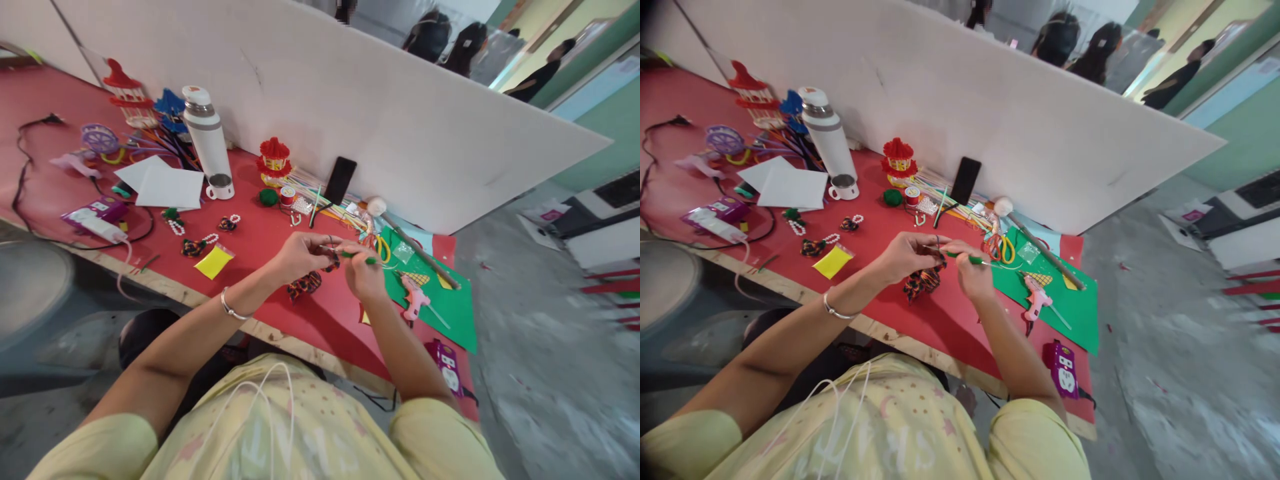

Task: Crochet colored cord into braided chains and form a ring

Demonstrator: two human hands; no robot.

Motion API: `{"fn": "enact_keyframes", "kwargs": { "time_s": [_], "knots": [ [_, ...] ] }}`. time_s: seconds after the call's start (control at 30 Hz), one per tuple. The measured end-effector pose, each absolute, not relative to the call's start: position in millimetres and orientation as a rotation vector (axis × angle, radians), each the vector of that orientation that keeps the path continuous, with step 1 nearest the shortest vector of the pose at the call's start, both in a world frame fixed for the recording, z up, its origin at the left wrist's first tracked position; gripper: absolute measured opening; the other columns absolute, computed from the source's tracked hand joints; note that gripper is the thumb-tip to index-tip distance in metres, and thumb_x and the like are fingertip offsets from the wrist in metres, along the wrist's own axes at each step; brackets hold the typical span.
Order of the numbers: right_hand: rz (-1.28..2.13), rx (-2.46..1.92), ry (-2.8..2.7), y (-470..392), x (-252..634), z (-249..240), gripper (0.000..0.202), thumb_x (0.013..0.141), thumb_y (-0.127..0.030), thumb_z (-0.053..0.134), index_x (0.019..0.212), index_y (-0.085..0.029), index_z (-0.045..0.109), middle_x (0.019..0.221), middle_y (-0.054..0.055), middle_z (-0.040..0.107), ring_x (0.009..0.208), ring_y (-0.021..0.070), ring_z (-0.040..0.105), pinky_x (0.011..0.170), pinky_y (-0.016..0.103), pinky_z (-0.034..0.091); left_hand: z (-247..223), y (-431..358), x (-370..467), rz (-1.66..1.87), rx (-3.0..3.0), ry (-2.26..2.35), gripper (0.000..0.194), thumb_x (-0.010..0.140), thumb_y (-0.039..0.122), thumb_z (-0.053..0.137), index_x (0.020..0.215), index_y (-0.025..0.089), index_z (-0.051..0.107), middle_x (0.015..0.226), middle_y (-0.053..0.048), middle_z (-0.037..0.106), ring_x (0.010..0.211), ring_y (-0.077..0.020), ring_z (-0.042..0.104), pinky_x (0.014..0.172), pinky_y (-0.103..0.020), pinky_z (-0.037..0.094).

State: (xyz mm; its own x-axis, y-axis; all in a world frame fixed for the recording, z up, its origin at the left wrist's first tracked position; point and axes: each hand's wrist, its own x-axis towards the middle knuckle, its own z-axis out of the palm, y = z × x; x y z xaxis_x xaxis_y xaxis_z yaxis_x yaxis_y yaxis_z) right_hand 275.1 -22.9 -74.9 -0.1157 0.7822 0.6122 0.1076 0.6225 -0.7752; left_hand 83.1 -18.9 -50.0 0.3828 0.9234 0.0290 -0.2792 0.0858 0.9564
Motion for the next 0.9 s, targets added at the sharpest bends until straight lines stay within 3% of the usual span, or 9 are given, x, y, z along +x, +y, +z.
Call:
{"fn": "enact_keyframes", "kwargs": {
  "time_s": [0.13,0.23,0.3,0.37,0.47,0.57,0.73,0.9],
  "knots": [
    [0.216,-0.817,-1.780,-31.1,265.7,-81.0,0.016,0.094,-0.042,0.073,0.103,-0.031,0.081,0.099,0.003,0.084,0.095,0.0223,0.073,0.093,0.044,0.057,-67.2,-20.0,89.9,1.164,1.232,0.917,0.062,0.065,0.011,0.078,0.127,0.010,0.075,0.071,0.001,0.074,0.065,-0.0121,0.067,0.071,-0.025,0.055],
    [-0.157,-0.886,-1.819,-33.5,265.9,-81.2,0.020,0.090,-0.033,0.079,0.110,-0.036,0.081,0.104,0.000,0.085,0.097,0.0225,0.070,0.094,0.045,0.054,-72.0,-20.5,90.5,1.241,1.235,0.998,0.065,0.066,0.011,0.077,0.132,0.012,0.073,0.069,0.003,0.073,0.065,-0.0108,0.066,0.071,-0.023,0.054],
    [-0.227,-0.870,-1.729,-33.0,263.9,-82.3,0.022,0.090,-0.035,0.079,0.112,-0.037,0.080,0.107,0.000,0.084,0.100,0.0238,0.069,0.096,0.047,0.053,-69.3,-20.7,90.2,1.190,1.065,0.886,0.061,0.066,0.016,0.082,0.126,0.011,0.075,0.070,0.001,0.074,0.063,-0.0114,0.067,0.067,-0.024,0.054],
    [-0.091,-0.798,-1.637,-29.0,263.6,-81.3,0.019,0.093,-0.044,0.074,0.109,-0.036,0.081,0.104,0.001,0.084,0.099,0.0244,0.070,0.096,0.049,0.054,-63.5,-19.8,87.0,1.092,0.906,0.763,0.052,0.061,0.019,0.088,0.112,0.008,0.079,0.072,-0.003,0.075,0.064,-0.0127,0.068,0.066,-0.025,0.055],
    [0.433,-0.663,-1.647,-17.0,274.3,-70.0,0.031,0.097,-0.057,0.062,0.098,-0.033,0.082,0.088,0.002,0.083,0.090,0.0235,0.073,0.095,0.050,0.056,-53.8,-16.9,75.9,1.026,0.877,0.733,0.038,0.056,0.019,0.094,0.091,0.009,0.082,0.073,-0.006,0.077,0.065,-0.0135,0.070,0.067,-0.026,0.056],
    [0.812,-0.582,-1.845,-5.4,294.5,-49.6,0.025,0.094,-0.054,0.070,0.091,-0.033,0.083,0.082,0.001,0.083,0.087,0.0230,0.074,0.096,0.050,0.056,-48.5,-14.0,65.4,1.010,0.971,0.776,0.033,0.058,0.016,0.093,0.088,0.010,0.083,0.072,-0.005,0.078,0.064,-0.0129,0.070,0.068,-0.026,0.057],
    [0.768,-0.630,-2.042,-1.8,309.9,-23.7,0.011,0.090,-0.040,0.079,0.095,-0.033,0.085,0.086,0.002,0.084,0.086,0.0215,0.072,0.093,0.047,0.055,-50.9,-10.4,65.5,0.993,1.101,0.805,0.029,0.060,0.007,0.086,0.089,0.011,0.083,0.070,-0.004,0.078,0.063,-0.0111,0.070,0.066,-0.022,0.055],
    [0.685,-0.650,-2.063,-5.6,306.7,-24.1,0.009,0.090,-0.034,0.080,0.097,-0.035,0.085,0.088,0.000,0.085,0.085,0.0205,0.072,0.093,0.047,0.054,-53.4,-9.4,69.1,0.987,1.152,0.835,0.029,0.062,0.004,0.080,0.090,0.011,0.082,0.065,-0.002,0.076,0.058,-0.0111,0.068,0.059,-0.021,0.053]
  ]
}}
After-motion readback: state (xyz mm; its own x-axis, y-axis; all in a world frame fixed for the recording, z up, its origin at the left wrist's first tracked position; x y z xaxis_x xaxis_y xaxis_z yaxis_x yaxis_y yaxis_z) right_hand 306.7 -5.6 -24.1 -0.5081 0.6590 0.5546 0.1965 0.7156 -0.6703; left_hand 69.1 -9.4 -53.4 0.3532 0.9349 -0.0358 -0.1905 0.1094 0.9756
